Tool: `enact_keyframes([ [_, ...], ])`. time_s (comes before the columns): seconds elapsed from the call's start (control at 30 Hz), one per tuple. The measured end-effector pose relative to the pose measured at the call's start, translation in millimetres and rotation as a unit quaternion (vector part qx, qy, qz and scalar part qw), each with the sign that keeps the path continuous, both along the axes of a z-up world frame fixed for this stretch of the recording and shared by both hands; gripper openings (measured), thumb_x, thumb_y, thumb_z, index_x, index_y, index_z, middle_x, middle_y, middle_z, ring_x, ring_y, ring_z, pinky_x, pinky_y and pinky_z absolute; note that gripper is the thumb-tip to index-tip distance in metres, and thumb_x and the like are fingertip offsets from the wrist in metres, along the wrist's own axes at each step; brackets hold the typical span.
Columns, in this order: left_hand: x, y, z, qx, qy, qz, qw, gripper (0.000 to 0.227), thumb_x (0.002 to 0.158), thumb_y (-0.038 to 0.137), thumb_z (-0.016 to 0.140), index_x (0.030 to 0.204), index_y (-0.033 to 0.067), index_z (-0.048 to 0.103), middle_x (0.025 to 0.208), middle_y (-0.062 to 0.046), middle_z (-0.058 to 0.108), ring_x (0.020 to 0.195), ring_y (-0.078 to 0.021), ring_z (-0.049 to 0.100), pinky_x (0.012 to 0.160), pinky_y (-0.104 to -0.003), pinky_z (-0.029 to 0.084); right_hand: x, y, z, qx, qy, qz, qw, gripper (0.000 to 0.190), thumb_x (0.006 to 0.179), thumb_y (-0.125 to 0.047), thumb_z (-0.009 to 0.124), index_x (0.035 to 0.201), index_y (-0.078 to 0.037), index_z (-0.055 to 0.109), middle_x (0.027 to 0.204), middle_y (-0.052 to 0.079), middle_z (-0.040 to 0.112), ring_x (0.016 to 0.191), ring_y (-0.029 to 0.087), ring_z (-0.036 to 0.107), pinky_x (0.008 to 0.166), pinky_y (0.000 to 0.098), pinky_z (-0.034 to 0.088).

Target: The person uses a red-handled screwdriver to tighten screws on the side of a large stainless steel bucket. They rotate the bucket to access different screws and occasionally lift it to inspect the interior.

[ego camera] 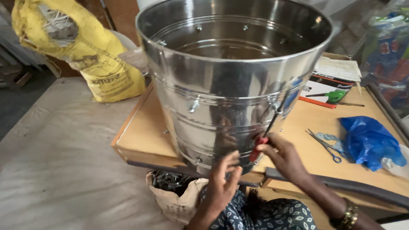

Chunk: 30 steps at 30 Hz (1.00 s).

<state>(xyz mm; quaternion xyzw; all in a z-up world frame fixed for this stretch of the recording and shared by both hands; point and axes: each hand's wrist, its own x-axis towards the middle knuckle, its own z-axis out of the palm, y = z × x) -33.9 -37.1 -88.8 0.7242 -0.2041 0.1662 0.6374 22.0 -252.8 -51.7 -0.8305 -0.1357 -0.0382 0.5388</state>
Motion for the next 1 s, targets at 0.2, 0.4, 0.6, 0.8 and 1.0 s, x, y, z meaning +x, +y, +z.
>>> enact_keyframes([
  [0.2, -2.1, 14.6, 14.2, -0.07, 0.023, 0.023, 0.997, 0.039, 0.099, 0.007, 0.063, 0.137, 0.001, 0.058, 0.114, -0.018, 0.07, 0.095, -0.0214, 0.076, 0.075, -0.028, 0.066, -15.3, 47.3, 34.7, 0.023, 0.04, 0.025, 0.999, 0.032, 0.101, -0.029, 0.06, 0.112, -0.001, 0.071, 0.093, 0.012, 0.078, 0.091, 0.017, 0.073, 0.084, 0.0334, 0.059],
  [0.4, 7.7, 46.9, 92.1, -0.068, -0.145, 0.096, 0.982, 0.037, 0.102, -0.001, 0.063, 0.139, 0.0021, 0.06, 0.117, -0.016, 0.073, 0.102, -0.0223, 0.077, 0.085, -0.03, 0.064, -52.0, 74.0, 142.5, -0.275, -0.268, 0.007, 0.923, 0.035, 0.096, -0.03, 0.065, 0.121, -0.006, 0.07, 0.094, 0.013, 0.074, 0.086, 0.024, 0.069, 0.075, 0.0387, 0.056],
  [0.6, 21.5, 30.6, 187.8, -0.042, -0.231, 0.036, 0.971, 0.043, 0.102, -0.003, 0.063, 0.144, -0.0014, 0.054, 0.125, -0.019, 0.072, 0.113, -0.024, 0.073, 0.097, -0.032, 0.063, -27.3, 89.0, 226.9, -0.198, -0.082, 0.061, 0.975, 0.022, 0.109, -0.024, 0.055, 0.115, -0.017, 0.075, 0.106, 0.009, 0.073, 0.089, 0.019, 0.072, 0.072, 0.0356, 0.06],
  [0.8, 31.5, 25.0, 152.2, -0.079, -0.207, -0.023, 0.975, 0.029, 0.11, 0.006, 0.056, 0.139, 0.0006, 0.056, 0.125, -0.016, 0.072, 0.115, -0.0228, 0.076, 0.092, -0.031, 0.064, 0.8, 3.6, 230.4, -0.252, -0.423, -0.096, 0.865, 0.033, 0.098, 0.002, 0.068, 0.13, 0.008, 0.062, 0.117, 0.025, 0.056, 0.095, 0.028, 0.07, 0.076, 0.0313, 0.06],
  [1.0, 14.2, -7.5, 27.3, -0.005, 0.054, -0.07, 0.996, 0.029, 0.103, 0.02, 0.06, 0.126, 0.0032, 0.063, 0.111, -0.013, 0.076, 0.086, -0.0174, 0.074, 0.068, -0.028, 0.064, 20.3, -96.8, 128.7, 0.066, -0.222, -0.149, 0.961, 0.022, 0.113, 0.002, 0.06, 0.133, 0.008, 0.057, 0.117, 0.018, 0.067, 0.108, 0.023, 0.072, 0.098, 0.0356, 0.061],
])
